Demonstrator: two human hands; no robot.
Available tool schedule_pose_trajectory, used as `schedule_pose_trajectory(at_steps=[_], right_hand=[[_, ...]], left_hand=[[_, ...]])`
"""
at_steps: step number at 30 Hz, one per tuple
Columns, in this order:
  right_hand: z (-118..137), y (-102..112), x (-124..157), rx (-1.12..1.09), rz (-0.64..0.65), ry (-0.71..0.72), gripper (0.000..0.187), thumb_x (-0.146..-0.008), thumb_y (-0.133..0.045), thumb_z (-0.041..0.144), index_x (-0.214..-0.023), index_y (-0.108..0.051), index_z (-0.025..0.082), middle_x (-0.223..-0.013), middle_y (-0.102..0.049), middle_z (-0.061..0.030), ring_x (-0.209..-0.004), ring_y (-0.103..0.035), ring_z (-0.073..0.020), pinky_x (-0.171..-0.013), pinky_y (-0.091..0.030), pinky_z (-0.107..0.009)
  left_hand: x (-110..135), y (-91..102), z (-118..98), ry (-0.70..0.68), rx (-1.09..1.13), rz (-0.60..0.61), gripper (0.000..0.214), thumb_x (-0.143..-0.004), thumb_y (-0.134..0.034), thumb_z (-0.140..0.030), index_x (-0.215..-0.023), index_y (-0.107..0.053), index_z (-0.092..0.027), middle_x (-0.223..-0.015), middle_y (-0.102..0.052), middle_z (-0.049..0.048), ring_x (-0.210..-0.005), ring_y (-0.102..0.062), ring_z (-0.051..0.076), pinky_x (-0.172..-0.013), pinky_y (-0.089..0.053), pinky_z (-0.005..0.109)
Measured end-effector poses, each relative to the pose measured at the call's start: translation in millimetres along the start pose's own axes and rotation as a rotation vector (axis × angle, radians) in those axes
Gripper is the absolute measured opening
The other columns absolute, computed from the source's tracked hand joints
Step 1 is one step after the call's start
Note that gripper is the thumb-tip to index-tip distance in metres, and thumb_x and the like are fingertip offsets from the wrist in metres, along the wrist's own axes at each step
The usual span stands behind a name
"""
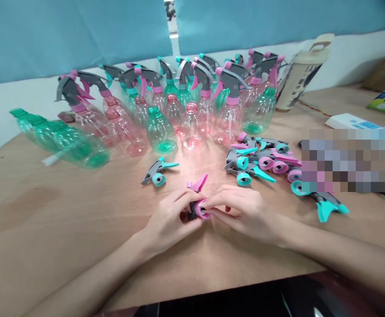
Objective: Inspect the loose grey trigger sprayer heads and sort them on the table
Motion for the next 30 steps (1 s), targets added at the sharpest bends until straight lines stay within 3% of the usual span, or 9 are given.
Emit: schedule_pose_trajectory(at_steps=[7,10,13,17,23,26,30], right_hand=[[-0.7,-0.9,-3.3,0.005,0.067,0.015,0.014,-0.085,-0.054,0.008,-0.091,-0.064,0.016,-0.082,-0.068,-0.0040,-0.071,-0.063,-0.0106,-0.057,-0.050,-0.019],[0.1,9.2,-7.0,-0.047,0.018,0.034,0.014,-0.083,-0.056,0.009,-0.094,-0.061,0.017,-0.081,-0.067,-0.0023,-0.067,-0.062,-0.0105,-0.055,-0.050,-0.021],[5.7,29.5,-10.4,-0.087,-0.126,-0.003,0.023,-0.080,-0.060,0.009,-0.100,-0.056,0.020,-0.088,-0.066,-0.0017,-0.073,-0.064,-0.0118,-0.054,-0.051,-0.022],[17.0,64.3,-8.5,-0.081,-0.337,-0.118,0.033,-0.079,-0.064,0.009,-0.105,-0.051,0.025,-0.088,-0.062,0.0011,-0.081,-0.064,-0.0146,-0.057,-0.052,-0.026],[21.1,107.7,17.0,0.053,-0.429,-0.252,0.028,-0.081,-0.064,0.015,-0.103,-0.052,0.027,-0.087,-0.061,-0.0017,-0.083,-0.064,-0.0194,-0.062,-0.054,-0.032],[14.2,122.0,38.2,0.246,-0.388,-0.277,0.020,-0.081,-0.065,0.018,-0.097,-0.056,0.025,-0.090,-0.063,-0.0030,-0.081,-0.064,-0.0188,-0.063,-0.054,-0.031],[2.7,129.4,66.3,0.493,-0.175,-0.303,0.010,-0.084,-0.059,0.021,-0.094,-0.059,0.023,-0.088,-0.066,-0.0026,-0.078,-0.065,-0.0185,-0.072,-0.052,-0.032]], left_hand=[[-1.4,-0.1,-0.6,0.000,-0.038,-0.022,0.020,-0.079,-0.065,-0.015,-0.098,-0.059,-0.017,-0.086,-0.063,0.0016,-0.070,-0.058,0.012,-0.063,-0.046,0.022],[-0.8,1.2,-0.5,0.005,-0.085,-0.064,0.023,-0.080,-0.064,-0.017,-0.102,-0.058,-0.017,-0.089,-0.065,0.0031,-0.075,-0.061,0.014,-0.066,-0.048,0.024],[0.5,-1.3,-3.8,-0.010,-0.104,-0.067,0.024,-0.080,-0.064,-0.017,-0.104,-0.059,-0.017,-0.094,-0.064,0.0048,-0.078,-0.062,0.015,-0.066,-0.050,0.024],[-4.4,-16.9,-22.3,-0.112,-0.064,0.032,0.029,-0.084,-0.060,-0.016,-0.112,-0.060,-0.018,-0.101,-0.061,0.0068,-0.073,-0.060,0.012,-0.058,-0.049,0.020],[-47.2,-54.7,-63.4,-0.359,-0.119,0.088,0.032,-0.087,-0.056,-0.020,-0.118,-0.055,-0.015,-0.103,-0.060,0.0071,-0.074,-0.058,0.012,-0.061,-0.050,0.022],[-72.2,-72.6,-73.3,-0.430,-0.328,0.152,0.024,-0.095,-0.042,-0.018,-0.114,-0.056,-0.015,-0.096,-0.061,0.0070,-0.081,-0.059,0.016,-0.063,-0.050,0.024],[-79.0,-83.2,-73.6,-0.497,-0.457,0.203,0.033,-0.094,-0.035,-0.008,-0.124,-0.048,-0.006,-0.107,-0.061,0.0151,-0.095,-0.057,0.025,-0.074,-0.052,0.036]])
Point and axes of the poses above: each hand's wrist, its own x-axis away from the middle knuckle, its own y-axis out of the back of the hand, z = x × y, the point moved 2 cm from there along -x, towards the middle knuckle
